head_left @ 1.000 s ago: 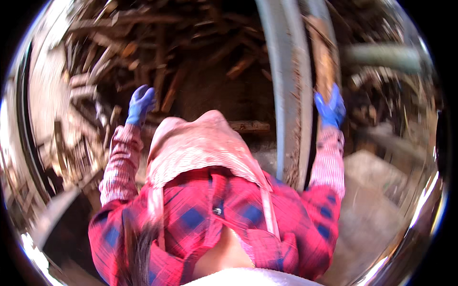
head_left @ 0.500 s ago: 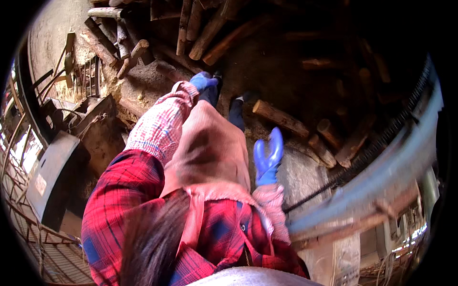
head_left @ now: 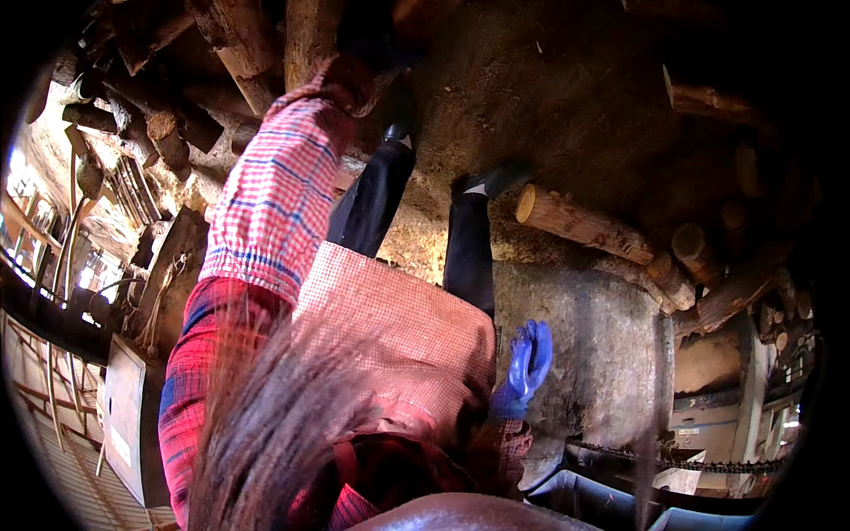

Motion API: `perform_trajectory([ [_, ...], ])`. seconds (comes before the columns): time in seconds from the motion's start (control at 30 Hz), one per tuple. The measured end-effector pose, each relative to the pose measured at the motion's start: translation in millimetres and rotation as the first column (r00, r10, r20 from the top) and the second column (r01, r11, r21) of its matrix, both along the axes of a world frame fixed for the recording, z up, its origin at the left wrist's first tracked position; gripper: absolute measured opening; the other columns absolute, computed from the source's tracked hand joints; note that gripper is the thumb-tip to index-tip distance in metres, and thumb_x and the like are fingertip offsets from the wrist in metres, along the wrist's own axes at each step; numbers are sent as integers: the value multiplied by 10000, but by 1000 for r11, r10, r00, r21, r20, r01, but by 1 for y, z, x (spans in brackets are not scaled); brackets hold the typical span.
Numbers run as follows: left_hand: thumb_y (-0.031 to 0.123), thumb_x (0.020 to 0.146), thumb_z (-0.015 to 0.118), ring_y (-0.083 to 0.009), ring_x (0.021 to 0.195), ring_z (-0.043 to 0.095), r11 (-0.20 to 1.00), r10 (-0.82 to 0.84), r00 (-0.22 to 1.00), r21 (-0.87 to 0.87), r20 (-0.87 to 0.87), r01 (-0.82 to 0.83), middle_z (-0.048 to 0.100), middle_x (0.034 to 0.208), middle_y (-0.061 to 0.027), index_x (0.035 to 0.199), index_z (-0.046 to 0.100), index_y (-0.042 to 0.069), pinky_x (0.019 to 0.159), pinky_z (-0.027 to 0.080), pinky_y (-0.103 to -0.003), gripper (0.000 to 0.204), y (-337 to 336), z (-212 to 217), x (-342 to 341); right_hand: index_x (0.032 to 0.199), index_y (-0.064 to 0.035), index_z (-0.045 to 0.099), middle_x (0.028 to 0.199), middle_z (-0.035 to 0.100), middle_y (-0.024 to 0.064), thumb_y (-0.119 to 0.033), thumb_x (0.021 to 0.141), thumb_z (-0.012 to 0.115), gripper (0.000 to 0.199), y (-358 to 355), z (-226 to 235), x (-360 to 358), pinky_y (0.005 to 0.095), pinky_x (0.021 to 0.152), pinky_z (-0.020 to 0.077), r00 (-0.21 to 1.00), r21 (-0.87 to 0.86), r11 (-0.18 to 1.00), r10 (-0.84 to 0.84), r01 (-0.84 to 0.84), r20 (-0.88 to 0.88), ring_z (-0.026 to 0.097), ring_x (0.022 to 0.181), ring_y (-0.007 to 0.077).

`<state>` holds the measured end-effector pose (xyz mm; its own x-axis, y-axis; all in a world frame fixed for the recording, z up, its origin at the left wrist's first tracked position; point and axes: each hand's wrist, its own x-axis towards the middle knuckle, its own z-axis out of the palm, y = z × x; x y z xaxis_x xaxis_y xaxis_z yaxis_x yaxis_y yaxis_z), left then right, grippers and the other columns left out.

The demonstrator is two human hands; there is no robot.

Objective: The person repeatedly picks up logs from a large pile and feeds them into a wood chipper. They handle the logs one at a time, positioning them into the machine's intake chute.

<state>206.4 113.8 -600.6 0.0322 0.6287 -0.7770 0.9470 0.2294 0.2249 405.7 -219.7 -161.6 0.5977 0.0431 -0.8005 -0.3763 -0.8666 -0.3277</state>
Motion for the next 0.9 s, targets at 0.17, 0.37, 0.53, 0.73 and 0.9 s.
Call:
perform_trajectory([
  [0.17,225,820,689,-317,1018,648,992,-86,953,-62,292,109,623,1198,-186,1270,565,67,867,520,-379,494,2,60,10,1394,12,398,1331,504,133,-17,939,541,478,25,-3,-19,347,1001,430,987,196,969,-137,151,-86,513,1175,223],
  [0.37,151,861,666,-326,1036,651,868,-465,362,337,808,365,577,1292,-169,1298,552,75,875,528,-364,458,-11,256,19,1455,-14,315,1393,451,121,-141,927,615,620,126,20,-37,309,1065,370,930,377,896,-93,233,-355,454,1258,204],
  [0.53,217,863,691,-248,1186,550,991,-106,422,60,901,120,586,1250,-143,1316,517,19,1034,415,-374,524,-114,431,-12,1296,-12,505,1170,605,76,-250,874,697,521,130,129,-51,325,873,515,648,196,904,-109,379,-753,609,1004,188],
  [0.73,488,884,601,-166,981,593,882,458,464,-453,758,-132,616,1067,-26,1113,603,9,867,486,-345,531,-95,629,33,1343,5,448,1223,574,80,-261,849,719,623,100,267,-42,338,999,427,805,681,669,209,296,-555,542,1132,193],
  [0.9,184,727,685,-291,823,602,747,-646,306,662,700,63,596,882,-101,1053,574,48,760,484,-378,370,-46,761,137,1421,21,298,1365,452,143,-253,765,794,866,137,381,46,356,1042,399,856,788,338,259,-514,447,489,1208,230],
])
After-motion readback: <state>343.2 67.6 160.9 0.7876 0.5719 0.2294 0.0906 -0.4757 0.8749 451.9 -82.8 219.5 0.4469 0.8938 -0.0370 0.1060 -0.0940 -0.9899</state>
